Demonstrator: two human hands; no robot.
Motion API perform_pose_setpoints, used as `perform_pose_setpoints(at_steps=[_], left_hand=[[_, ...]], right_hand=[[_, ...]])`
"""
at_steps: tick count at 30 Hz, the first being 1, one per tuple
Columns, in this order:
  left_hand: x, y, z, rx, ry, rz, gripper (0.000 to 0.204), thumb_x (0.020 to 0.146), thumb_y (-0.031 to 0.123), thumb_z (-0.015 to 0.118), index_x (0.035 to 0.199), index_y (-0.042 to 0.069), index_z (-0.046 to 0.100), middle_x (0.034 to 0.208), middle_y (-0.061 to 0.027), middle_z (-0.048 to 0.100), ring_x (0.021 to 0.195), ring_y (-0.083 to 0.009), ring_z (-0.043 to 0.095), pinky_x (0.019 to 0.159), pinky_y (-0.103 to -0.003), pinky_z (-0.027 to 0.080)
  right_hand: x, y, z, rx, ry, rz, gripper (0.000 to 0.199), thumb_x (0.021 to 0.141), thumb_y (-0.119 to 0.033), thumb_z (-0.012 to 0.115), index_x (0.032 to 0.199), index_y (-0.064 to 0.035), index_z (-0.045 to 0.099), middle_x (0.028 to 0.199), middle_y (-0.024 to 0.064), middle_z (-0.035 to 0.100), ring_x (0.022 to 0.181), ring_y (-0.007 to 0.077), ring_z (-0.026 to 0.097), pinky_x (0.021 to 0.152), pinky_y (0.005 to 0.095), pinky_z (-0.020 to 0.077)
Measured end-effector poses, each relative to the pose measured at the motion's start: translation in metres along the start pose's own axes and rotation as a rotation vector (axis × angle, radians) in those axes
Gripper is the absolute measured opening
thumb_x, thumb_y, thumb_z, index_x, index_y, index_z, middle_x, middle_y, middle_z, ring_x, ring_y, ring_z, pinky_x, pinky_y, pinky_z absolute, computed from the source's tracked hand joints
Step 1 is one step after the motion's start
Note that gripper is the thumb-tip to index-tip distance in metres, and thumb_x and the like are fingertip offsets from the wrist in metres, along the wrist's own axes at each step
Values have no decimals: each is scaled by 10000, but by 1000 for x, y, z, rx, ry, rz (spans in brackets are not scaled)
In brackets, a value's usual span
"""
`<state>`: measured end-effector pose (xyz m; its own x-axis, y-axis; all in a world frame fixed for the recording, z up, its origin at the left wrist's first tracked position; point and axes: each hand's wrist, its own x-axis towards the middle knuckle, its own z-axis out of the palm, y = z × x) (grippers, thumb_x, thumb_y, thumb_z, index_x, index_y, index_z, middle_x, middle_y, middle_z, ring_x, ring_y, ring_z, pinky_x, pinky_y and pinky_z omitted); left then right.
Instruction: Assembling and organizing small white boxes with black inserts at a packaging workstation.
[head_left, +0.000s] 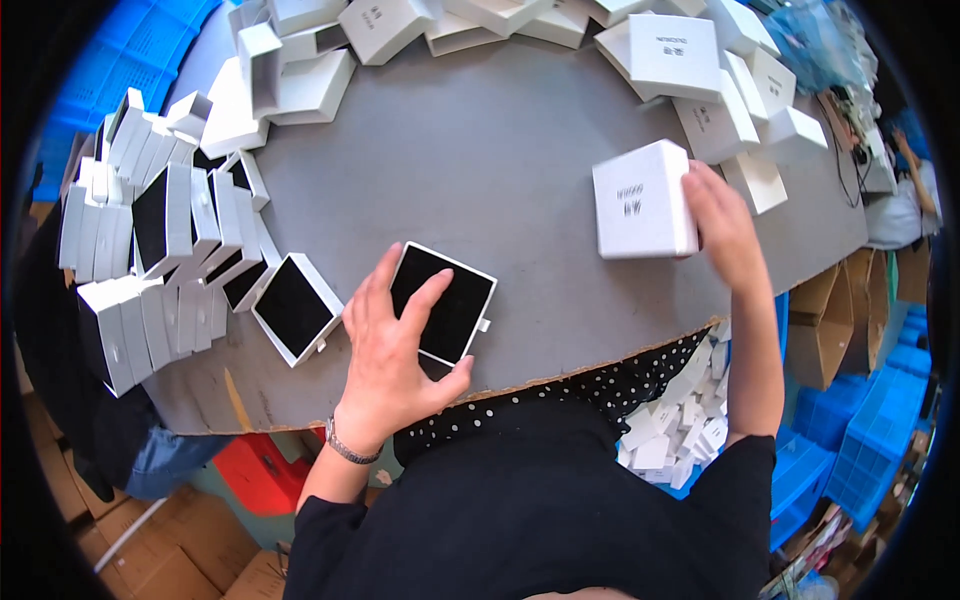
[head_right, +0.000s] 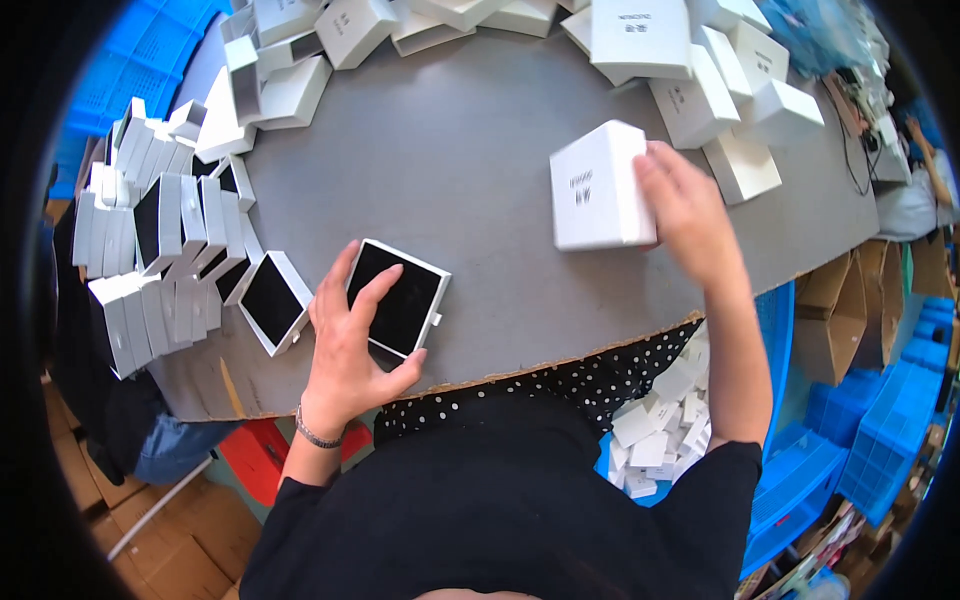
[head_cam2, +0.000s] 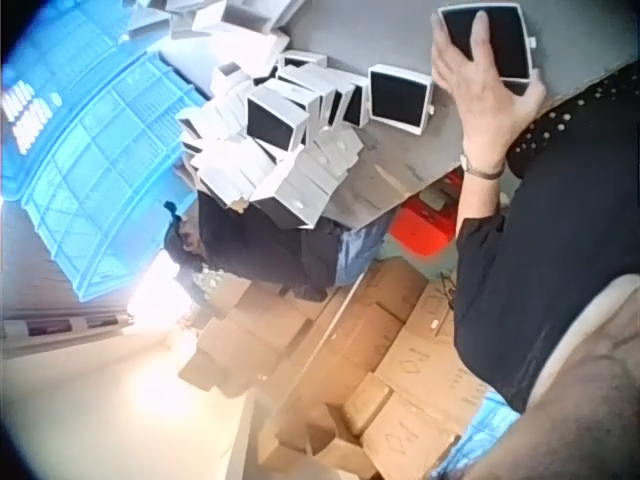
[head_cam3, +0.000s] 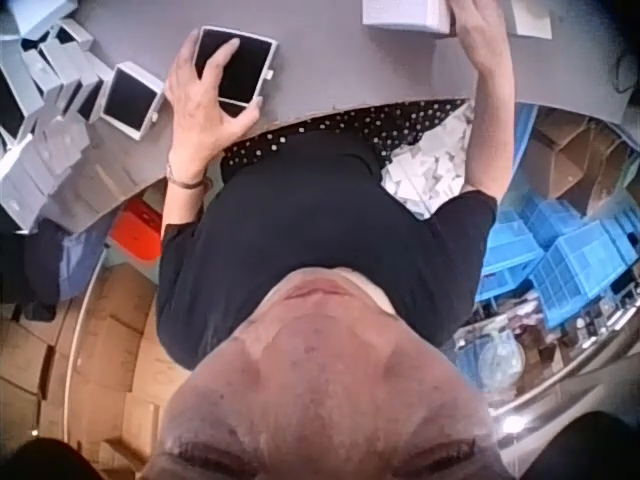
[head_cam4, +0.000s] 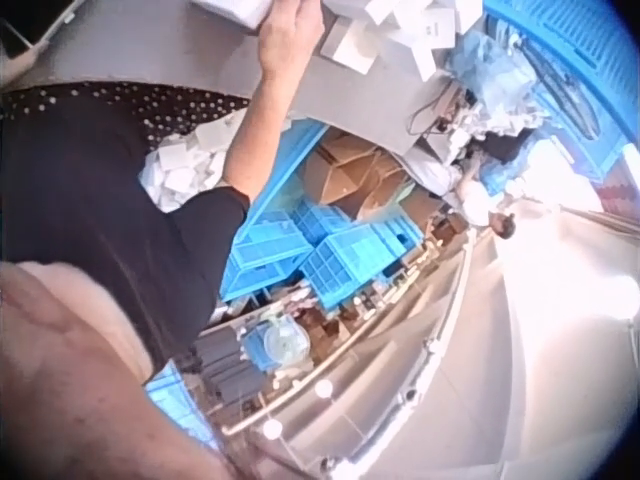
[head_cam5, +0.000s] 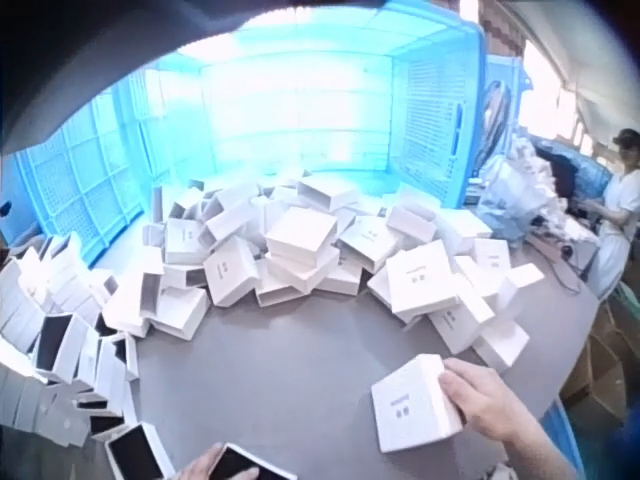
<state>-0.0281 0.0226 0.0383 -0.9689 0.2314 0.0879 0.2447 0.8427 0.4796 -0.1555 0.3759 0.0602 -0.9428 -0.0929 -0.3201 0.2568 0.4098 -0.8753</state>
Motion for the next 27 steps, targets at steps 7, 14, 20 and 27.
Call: perform_pose_setpoints(at_steps=[7, 14, 20, 27], left_hand=[[7, 7, 12, -47, 21, 11, 887, 591, 427, 942, 1338, 119, 578, 1575, -253, 316, 1303, -469, 447, 1073, -524, 433], [22, -6, -6, 40, -109, 148, 695, 632, 259, 826, 1305, 221, 656, 1632, -232, 259, 1472, -471, 279, 1187, -545, 268], [18, 4, 26, -97, 64, 134, 534, 612, 358, 942, 1010, 119, 677, 1550, -225, 369, 1479, -506, 258, 1188, -584, 296], [11, -5, 8, -70, 42, -21, 395, 669, 196, 871, 1003, 102, 681, 1531, -279, 385, 1452, -498, 338, 1141, -562, 353]], right_hand=[[1, 15, 21, -722, 237, -824, 642, 829, -353, 772, 1389, -113, 573, 1317, 194, 601, 1174, 366, 581, 1029, 474, 484], [2, 16, 40, -712, -36, -774, 637, 616, -116, 805, 1223, -155, 618, 1432, 170, 488, 1390, 452, 389, 1138, 520, 400], [-39, 9, 67, -803, 35, -771, 506, 637, -162, 707, 1139, -146, 645, 1550, 196, 421, 1485, 463, 308, 1170, 553, 311], [-45, 15, 54, -785, -84, -789, 477, 581, -151, 780, 1038, -148, 643, 1518, 185, 464, 1368, 433, 445, 1095, 539, 355]])
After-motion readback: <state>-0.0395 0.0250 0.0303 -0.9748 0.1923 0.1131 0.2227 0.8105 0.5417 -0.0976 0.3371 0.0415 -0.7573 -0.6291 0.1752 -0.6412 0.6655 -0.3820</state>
